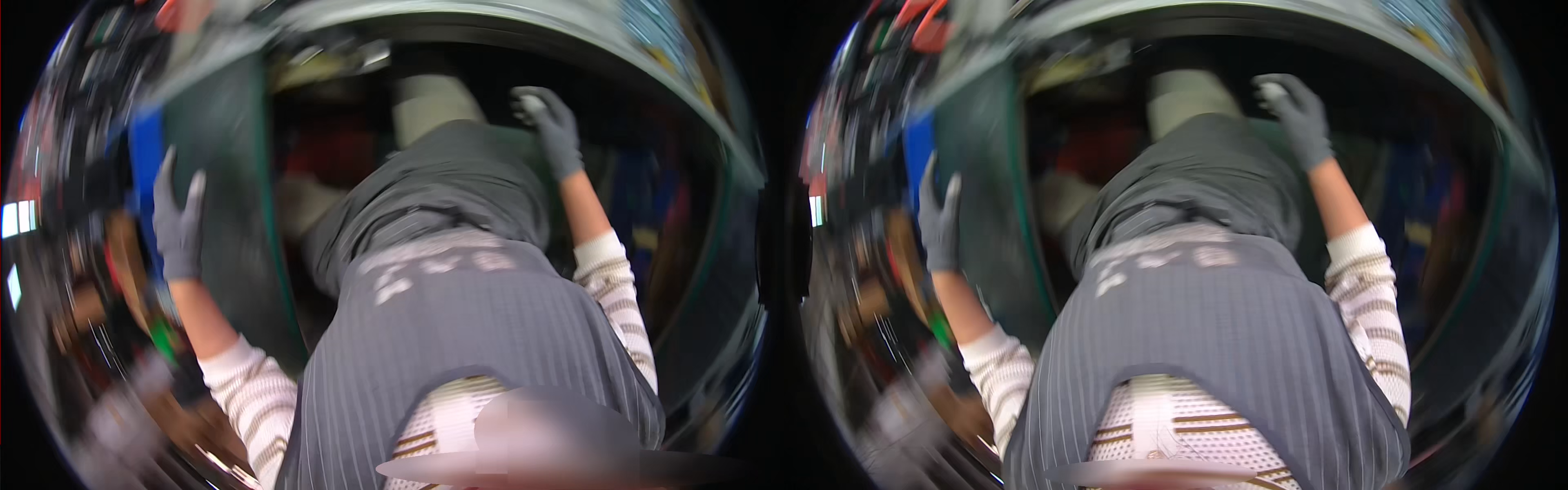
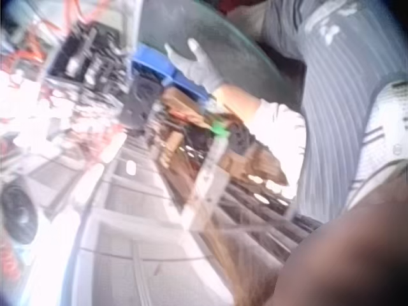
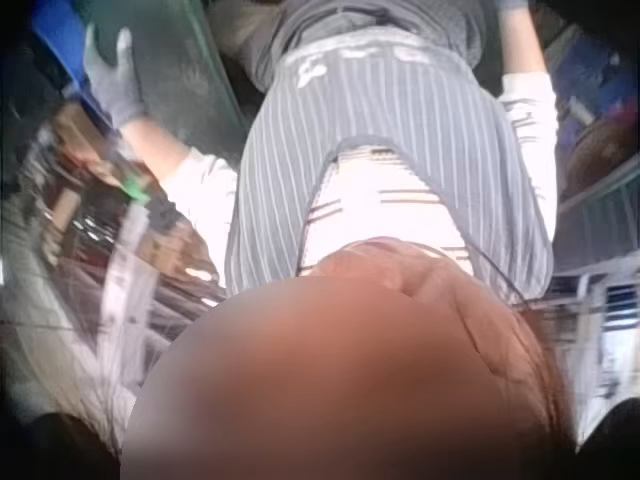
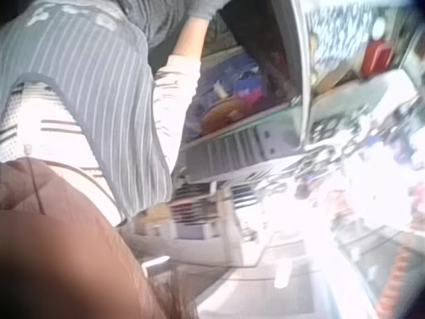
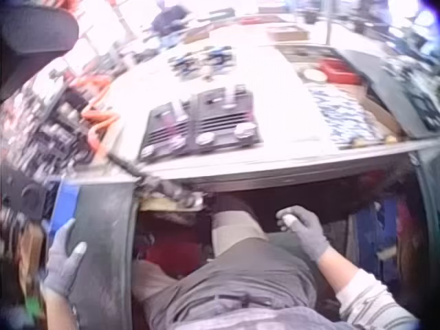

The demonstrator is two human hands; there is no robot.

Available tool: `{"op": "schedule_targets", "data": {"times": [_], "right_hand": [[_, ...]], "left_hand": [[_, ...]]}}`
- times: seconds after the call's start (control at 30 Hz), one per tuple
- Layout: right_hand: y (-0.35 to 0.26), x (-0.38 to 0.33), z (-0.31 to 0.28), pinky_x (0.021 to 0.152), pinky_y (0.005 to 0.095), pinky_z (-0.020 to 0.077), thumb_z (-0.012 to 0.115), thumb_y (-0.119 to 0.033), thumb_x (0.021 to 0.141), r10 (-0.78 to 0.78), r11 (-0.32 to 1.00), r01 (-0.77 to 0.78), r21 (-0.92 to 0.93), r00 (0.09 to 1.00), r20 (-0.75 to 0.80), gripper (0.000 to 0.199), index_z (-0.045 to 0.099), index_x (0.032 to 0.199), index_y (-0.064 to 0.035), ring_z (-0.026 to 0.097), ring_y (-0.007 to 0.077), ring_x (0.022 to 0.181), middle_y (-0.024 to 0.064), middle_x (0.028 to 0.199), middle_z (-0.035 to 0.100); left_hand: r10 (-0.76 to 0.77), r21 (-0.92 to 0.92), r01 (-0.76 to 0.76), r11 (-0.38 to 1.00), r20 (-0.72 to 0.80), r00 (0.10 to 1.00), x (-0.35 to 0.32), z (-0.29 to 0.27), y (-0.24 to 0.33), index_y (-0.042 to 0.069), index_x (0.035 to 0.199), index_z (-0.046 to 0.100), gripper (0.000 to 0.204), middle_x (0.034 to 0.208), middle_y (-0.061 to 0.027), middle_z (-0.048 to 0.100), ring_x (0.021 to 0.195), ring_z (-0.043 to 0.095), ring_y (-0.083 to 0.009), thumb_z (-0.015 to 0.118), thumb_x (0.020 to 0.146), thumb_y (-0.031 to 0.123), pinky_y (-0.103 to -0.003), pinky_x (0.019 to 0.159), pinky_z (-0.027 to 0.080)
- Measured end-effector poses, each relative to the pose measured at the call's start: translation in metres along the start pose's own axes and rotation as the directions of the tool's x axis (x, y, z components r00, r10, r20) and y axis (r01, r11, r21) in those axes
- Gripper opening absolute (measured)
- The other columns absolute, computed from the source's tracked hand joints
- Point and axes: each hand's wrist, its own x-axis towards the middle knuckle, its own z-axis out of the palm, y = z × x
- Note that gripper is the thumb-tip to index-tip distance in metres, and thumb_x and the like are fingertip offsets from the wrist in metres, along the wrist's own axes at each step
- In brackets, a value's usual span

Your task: Assembling a metal electronics enclosure using screws and a power driver on a production line.

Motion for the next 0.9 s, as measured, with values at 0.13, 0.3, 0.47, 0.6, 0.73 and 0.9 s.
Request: {"op": "schedule_targets", "data": {"times": [0.13, 0.3, 0.47, 0.6, 0.73, 0.9], "right_hand": [[-0.034, 0.072, -0.057, 0.078, 0.0243, 0.0466, 0.052, -0.012, 0.092, -0.013, 1.0, 0.004, 0.018, 0.861, 0.509, 0.021, 0.064, 0.106, -0.0005, 0.059, 0.0103, 0.086, 0.0031, 0.095, 0.064], [-0.036, 0.165, 0.007, 0.077, 0.0273, 0.0477, 0.055, -0.016, 0.09, -0.081, 0.988, 0.151, 0.009, 0.475, 0.877, 0.022, 0.063, 0.102, 0.0011, 0.058, 0.0131, 0.086, 0.0053, 0.093, 0.063], [-0.031, 0.157, 0.178, 0.075, 0.0281, 0.0478, 0.055, -0.016, 0.09, -0.097, 0.966, 0.258, 0.013, 0.318, 0.943, 0.021, 0.064, 0.099, 0.0001, 0.059, 0.013, 0.081, 0.007, 0.088, 0.065], [-0.033, 0.144, 0.237, 0.077, 0.0293, 0.0483, 0.054, -0.016, 0.09, -0.086, 0.942, 0.336, -0.016, 0.286, 0.954, 0.021, 0.064, 0.1, 0.0006, 0.06, 0.014, 0.082, 0.0077, 0.087, 0.066], [-0.047, 0.132, 0.248, 0.08, 0.0293, 0.0484, 0.056, -0.016, 0.09, 0.101, 0.966, 0.185, -0.178, 0.361, 0.927, 0.022, 0.064, 0.1, 0.0024, 0.061, 0.0138, 0.087, 0.009, 0.092, 0.067], [-0.093, 0.133, 0.313, 0.078, 0.0287, 0.048, 0.056, -0.015, 0.089, -0.229, 0.935, 0.337, 0.107, 0.346, 0.91, 0.021, 0.064, 0.099, 0.002, 0.06, 0.0125, 0.084, 0.0067, 0.089, 0.066]], "left_hand": [[-0.521, 0.094, 0.557, 0.825, -0.256, 0.814, -0.142, -0.008, 0.109, 0.001, 0.133, 0.047, 0.051, 0.132, -0.0149, 0.052, 0.124, 0.048, -0.0248, 0.06, 0.09, 0.026, -0.035, 0.104, 0.034], [-0.896, -0.186, 0.905, 0.382, -0.314, 0.314, -0.203, 0.069, 0.155, -0.001, 0.129, 0.051, 0.044, 0.129, -0.0142, 0.054, 0.121, 0.05, -0.0232, 0.059, 0.091, 0.021, -0.034, 0.104, 0.035], [-0.768, -0.022, 0.816, 0.577, -0.353, 0.534, -0.215, 0.095, 0.046, 0.006, 0.12, 0.056, 0.039, 0.125, -0.0155, 0.055, 0.12, 0.049, -0.0322, 0.061, 0.083, 0.014, -0.04, 0.104, 0.037], [-0.631, 0.089, 0.681, 0.726, -0.305, 0.713, -0.161, 0.085, -0.022, 0.009, 0.118, 0.058, 0.038, 0.125, -0.0146, 0.056, 0.12, 0.049, -0.0332, 0.062, 0.082, 0.018, -0.042, 0.102, 0.038], [-0.451, 0.183, 0.545, 0.818, -0.383, 0.806, -0.113, 0.058, -0.076, 0.008, 0.121, 0.055, 0.044, 0.124, -0.0148, 0.055, 0.119, 0.049, -0.0338, 0.064, 0.079, 0.019, -0.043, 0.101, 0.039], [-0.232, 0.222, 0.491, 0.843, -0.672, 0.703, -0.049, -0.003, -0.185, 0.007, 0.129, 0.048, 0.056, 0.121, -0.0192, 0.055, 0.115, 0.051, -0.037, 0.068, 0.079, 0.023, -0.042, 0.101, 0.04]]}}
